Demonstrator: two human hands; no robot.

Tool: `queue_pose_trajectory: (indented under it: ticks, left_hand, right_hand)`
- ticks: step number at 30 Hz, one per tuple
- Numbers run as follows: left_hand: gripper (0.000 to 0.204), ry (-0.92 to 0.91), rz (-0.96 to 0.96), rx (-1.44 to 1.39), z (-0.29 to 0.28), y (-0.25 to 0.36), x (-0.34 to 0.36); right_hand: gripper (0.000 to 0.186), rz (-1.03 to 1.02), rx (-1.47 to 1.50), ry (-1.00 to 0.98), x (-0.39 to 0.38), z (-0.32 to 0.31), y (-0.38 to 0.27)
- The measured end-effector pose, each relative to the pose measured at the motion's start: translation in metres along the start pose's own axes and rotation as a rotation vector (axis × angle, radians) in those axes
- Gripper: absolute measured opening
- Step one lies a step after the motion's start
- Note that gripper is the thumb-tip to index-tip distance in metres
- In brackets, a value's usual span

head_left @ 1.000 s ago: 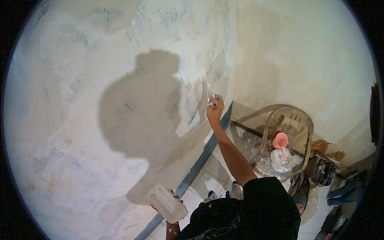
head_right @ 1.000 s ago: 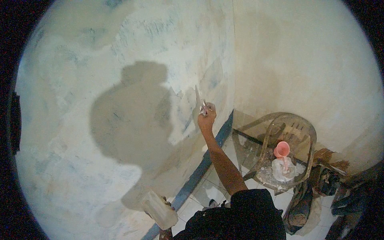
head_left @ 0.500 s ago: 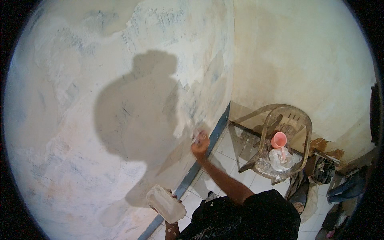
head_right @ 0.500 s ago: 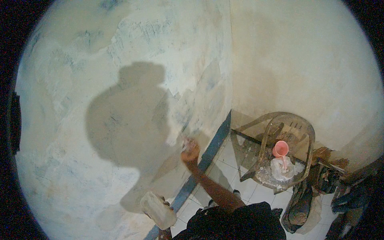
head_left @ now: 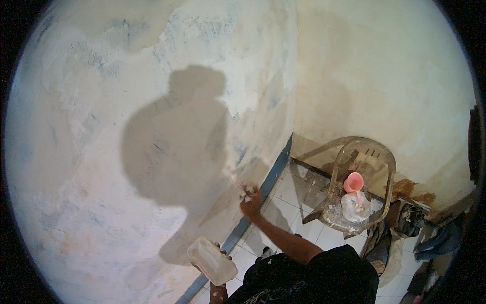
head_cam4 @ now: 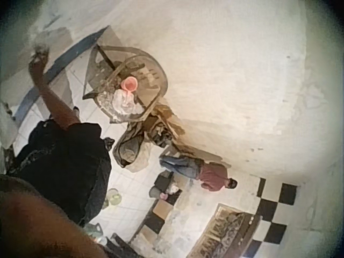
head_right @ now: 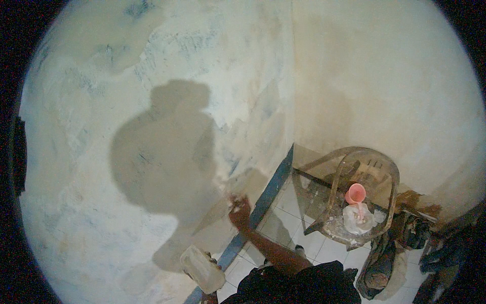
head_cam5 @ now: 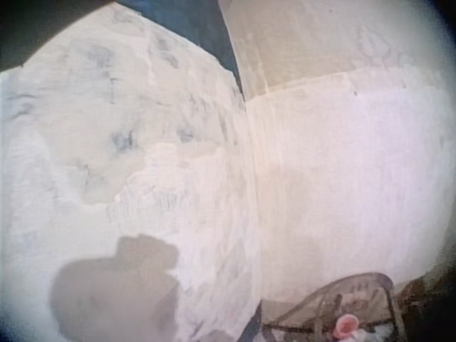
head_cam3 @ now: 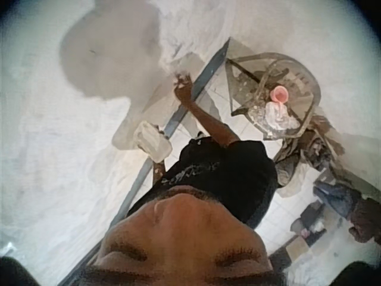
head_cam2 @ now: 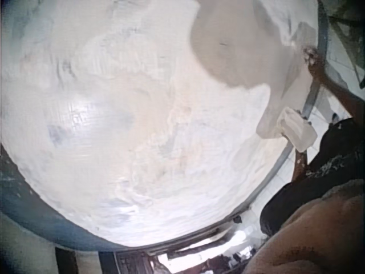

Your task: The person applies plaster to a wall using a putty knife, scooping the material from a small tray and smoothing it onto the surface.

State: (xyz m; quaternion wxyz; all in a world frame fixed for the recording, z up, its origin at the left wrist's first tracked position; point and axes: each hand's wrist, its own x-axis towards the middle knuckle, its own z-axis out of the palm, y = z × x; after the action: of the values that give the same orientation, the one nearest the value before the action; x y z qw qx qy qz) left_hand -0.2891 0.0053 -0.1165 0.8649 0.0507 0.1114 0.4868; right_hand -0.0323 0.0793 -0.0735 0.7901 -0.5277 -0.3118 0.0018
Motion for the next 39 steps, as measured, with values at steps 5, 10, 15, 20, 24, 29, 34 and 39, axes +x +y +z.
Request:
queue_pose_trajectory:
  ticks: [5,10,15,20,24,29,34,39]
  left_hand:
    - [0.075,0.075,-0.002,-0.012,0.016,-0.009,-0.01]
    - [0.084,0.009,-0.005,0.017,0.009,-0.008,0.001]
    - [0.083,0.055,-0.023,-0.023,0.029,-0.013,0.005]
    - [0.083,0.02,-0.034,-0.001,0.043,-0.026,0.021]
    - [0.085,0.071,-0.041,-0.095,0.023,-0.029,0.024]
    - [0.086,0.074,0.009,0.124,-0.012,-0.025,0.025]
    - [0.076,0.164,0.026,0.318,0.03,-0.035,0.033]
    - [0.086,0.042,-0.08,-0.049,0.072,-0.038,0.031]
  right_hand:
    - [0.025,-0.372,-0.432,0.229,0.148,-0.014,0.008]
    - [0.035,-0.016,0.228,0.022,0.12,0.023,0.02]
    - [0.034,-0.337,-0.238,-0.283,-0.014,0.032,-0.062]
    - [0.034,-0.42,-0.533,-0.015,0.054,-0.016,0.002]
    - [0.035,-0.238,-0.29,0.158,0.155,-0.021,0.023]
    - [0.034,-0.057,0.002,-0.063,0.089,0.034,0.023]
    - [0.023,-0.448,-0.272,-0.259,-0.006,0.015,-0.04]
    - [0.028,-0.291,-0.653,0.011,0.067,-0.025,0.027]
